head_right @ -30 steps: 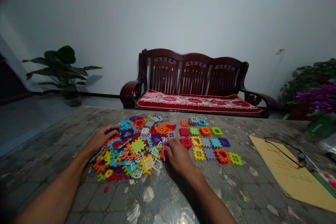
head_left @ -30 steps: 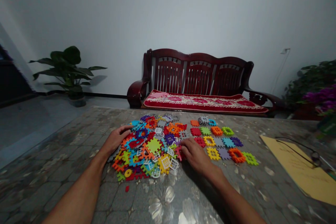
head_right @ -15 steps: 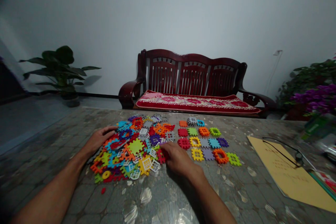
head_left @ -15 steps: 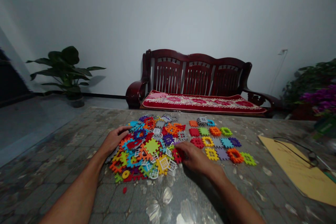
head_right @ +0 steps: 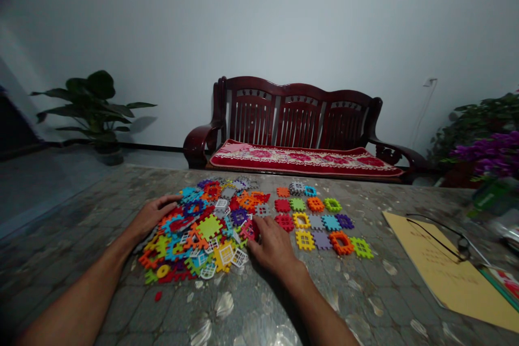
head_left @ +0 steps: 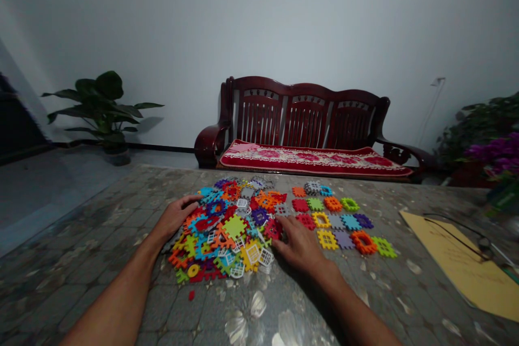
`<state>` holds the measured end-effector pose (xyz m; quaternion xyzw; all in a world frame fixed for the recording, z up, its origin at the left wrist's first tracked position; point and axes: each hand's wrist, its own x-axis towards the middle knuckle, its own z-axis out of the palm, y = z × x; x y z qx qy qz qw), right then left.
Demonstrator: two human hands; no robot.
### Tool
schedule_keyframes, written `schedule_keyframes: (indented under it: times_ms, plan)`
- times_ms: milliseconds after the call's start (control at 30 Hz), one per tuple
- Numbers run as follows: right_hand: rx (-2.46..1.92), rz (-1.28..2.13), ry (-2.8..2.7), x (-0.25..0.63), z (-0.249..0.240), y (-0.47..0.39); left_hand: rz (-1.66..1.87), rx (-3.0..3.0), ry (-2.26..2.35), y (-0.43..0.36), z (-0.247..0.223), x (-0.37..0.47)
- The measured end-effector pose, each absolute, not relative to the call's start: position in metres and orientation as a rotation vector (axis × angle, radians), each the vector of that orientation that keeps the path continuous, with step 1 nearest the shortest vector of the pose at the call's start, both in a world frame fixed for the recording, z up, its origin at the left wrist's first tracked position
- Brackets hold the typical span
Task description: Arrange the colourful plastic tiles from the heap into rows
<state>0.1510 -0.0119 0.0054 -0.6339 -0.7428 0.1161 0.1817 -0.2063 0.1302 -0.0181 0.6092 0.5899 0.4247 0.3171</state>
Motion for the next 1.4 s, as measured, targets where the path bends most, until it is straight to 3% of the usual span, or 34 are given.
schedule_keyframes:
  times_ms: [633, 833, 1167, 1400]
  plan:
    - [-1.748, 0.393, -2.131, 0.155, 0.005, -0.01, 1.139, 1.629, 1.553, 0.129, -0.016, -0.207]
    - [-1.557, 0.481, -1.995, 0.16, -0.003, -0.004, 1.112, 1.685, 1.576, 0.13, -0.015, -0.21]
    - [-1.567, 0.645, -1.76, 0.251, 0.003, 0.027, 1.105, 1.663, 1.574, 0.133, -0.018, -0.209]
    - [-1.506, 0.669, -1.763, 0.286, -0.026, 0.029, 1.05, 1.7, 1.601, 0.136, -0.019, -0.211]
